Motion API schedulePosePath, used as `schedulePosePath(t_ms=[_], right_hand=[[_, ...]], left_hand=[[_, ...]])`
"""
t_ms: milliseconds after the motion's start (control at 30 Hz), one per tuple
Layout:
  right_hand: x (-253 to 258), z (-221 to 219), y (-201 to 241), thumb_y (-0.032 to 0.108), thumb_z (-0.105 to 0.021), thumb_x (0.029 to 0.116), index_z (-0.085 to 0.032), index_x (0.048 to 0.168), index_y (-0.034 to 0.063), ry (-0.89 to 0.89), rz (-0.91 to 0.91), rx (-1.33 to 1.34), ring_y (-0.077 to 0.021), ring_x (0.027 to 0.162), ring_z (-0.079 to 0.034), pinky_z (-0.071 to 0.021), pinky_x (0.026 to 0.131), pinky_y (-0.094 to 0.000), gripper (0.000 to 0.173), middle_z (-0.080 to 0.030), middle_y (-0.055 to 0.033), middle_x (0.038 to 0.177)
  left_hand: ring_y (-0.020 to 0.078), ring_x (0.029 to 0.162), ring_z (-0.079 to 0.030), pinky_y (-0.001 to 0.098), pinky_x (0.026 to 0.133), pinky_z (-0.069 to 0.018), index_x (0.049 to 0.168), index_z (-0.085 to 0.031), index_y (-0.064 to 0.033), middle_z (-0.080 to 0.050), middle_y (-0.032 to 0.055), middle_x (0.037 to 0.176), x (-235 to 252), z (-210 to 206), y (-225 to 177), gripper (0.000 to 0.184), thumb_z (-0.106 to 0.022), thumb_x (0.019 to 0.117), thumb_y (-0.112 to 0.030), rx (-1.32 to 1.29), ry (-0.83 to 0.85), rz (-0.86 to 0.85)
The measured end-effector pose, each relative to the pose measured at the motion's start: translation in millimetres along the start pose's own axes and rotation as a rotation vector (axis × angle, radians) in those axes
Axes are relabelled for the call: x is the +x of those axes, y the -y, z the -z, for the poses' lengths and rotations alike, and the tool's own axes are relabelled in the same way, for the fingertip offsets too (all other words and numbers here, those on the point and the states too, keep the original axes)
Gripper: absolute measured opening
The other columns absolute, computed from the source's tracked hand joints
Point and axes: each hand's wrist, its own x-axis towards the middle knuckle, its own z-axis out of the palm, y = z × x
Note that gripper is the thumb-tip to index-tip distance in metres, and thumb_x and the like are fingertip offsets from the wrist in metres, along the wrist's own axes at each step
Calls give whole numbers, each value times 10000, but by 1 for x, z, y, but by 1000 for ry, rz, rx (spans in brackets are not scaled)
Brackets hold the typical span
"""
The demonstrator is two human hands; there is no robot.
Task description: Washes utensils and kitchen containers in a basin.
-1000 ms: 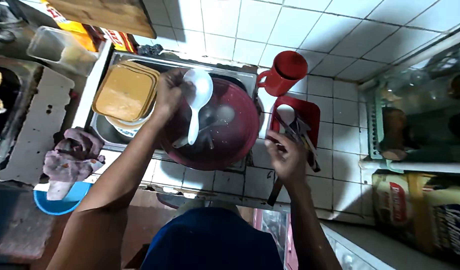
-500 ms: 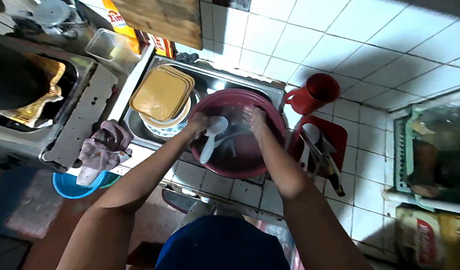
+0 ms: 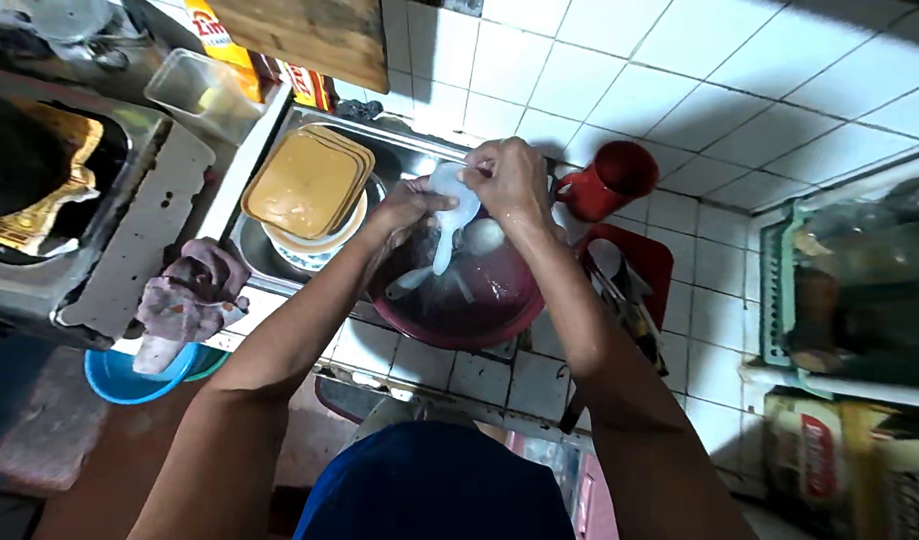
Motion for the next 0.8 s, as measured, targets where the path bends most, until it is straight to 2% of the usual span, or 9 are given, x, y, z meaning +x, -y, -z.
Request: schedulePosePath(t_ms=[67, 167, 267, 367, 433, 533, 600, 700, 800], right_hand=[[0, -3, -16, 213, -760, 910, -681, 1317, 37, 23, -56, 80, -343, 1142, -658, -481, 1025, -563, 450, -707, -181, 1211], [3, -21, -44, 164, -752, 891, -760, 1035, 8, -50, -15, 249, -295, 985, -694, -521, 933, -532, 213, -739, -172, 1008], [5, -26, -57, 136, -760, 893, -763, 989, 0, -210, 0, 411, -200, 916, -710, -563, 901, -436, 167, -748, -130, 950], [5, -29, -64, 65, -757, 881, -745, 962, -15, -401, 23, 647, -87, 824, -705, -600, 815, -309, 114, -745, -72, 881], [1, -34, -63, 34, -761, 871, -725, 1043, -42, -423, -14, 772, -106, 866, -715, -607, 830, -313, 191, -748, -94, 939], [-16, -48, -49, -100, -769, 777, -542, 1308, -75, -282, -103, 976, -160, 1014, -707, -608, 909, -339, 577, -703, -150, 1124], [-21, -54, -43, -128, -772, 750, -505, 1327, -76, -253, -124, 1024, -180, 992, -715, -622, 883, -343, 637, -694, -163, 1131], [-17, -52, -39, -57, -764, 834, -571, 1234, -67, -280, -158, 1023, -202, 819, -741, -650, 693, -353, 444, -722, -153, 1012], [-11, -47, -44, 30, -720, 920, -591, 1215, -56, -343, -184, 1030, -212, 791, -745, -650, 656, -371, 333, -731, -141, 969]], left_hand=[[49, 693, -666, 214, 625, -568, 1000, -689, -48, -728, -7, 856, -1, -6, -8, 107, -691, 923, 26, -17, 52, -49], [46, 681, -664, 222, 630, -573, 945, -691, -44, -724, -17, 820, -2, -17, -2, 89, -696, 909, 38, -33, 44, -154], [75, 766, -685, 253, 699, -581, 1082, -671, -3, -738, 20, 897, -9, -29, 15, 124, -645, 960, 3, -54, 73, -245], [96, 785, -697, 288, 777, -597, 1074, -658, 41, -729, 37, 867, -23, -38, 36, 171, -523, 1050, -63, 17, 147, -279], [50, 702, -628, 228, 691, -560, 1046, -659, 17, -661, -17, 797, -29, -42, 43, 193, -489, 1063, -74, 31, 133, -322], [5, 580, -546, 165, 549, -476, 928, -645, -30, -616, -55, 714, -28, -40, 41, 220, -489, 1069, -94, -2, 80, -374], [9, 546, -534, 170, 515, -462, 886, -638, -44, -613, -53, 691, -27, -38, 42, 264, -476, 1079, -123, -12, 66, -389], [35, 567, -589, 199, 548, -528, 975, -654, 2, -643, -26, 714, -39, -42, 41, 270, -448, 1094, -124, 6, 71, -382], [28, 554, -568, 188, 531, -505, 1097, -632, 29, -638, -19, 719, -63, -49, 43, 267, -414, 1101, -126, 20, 99, -312]])
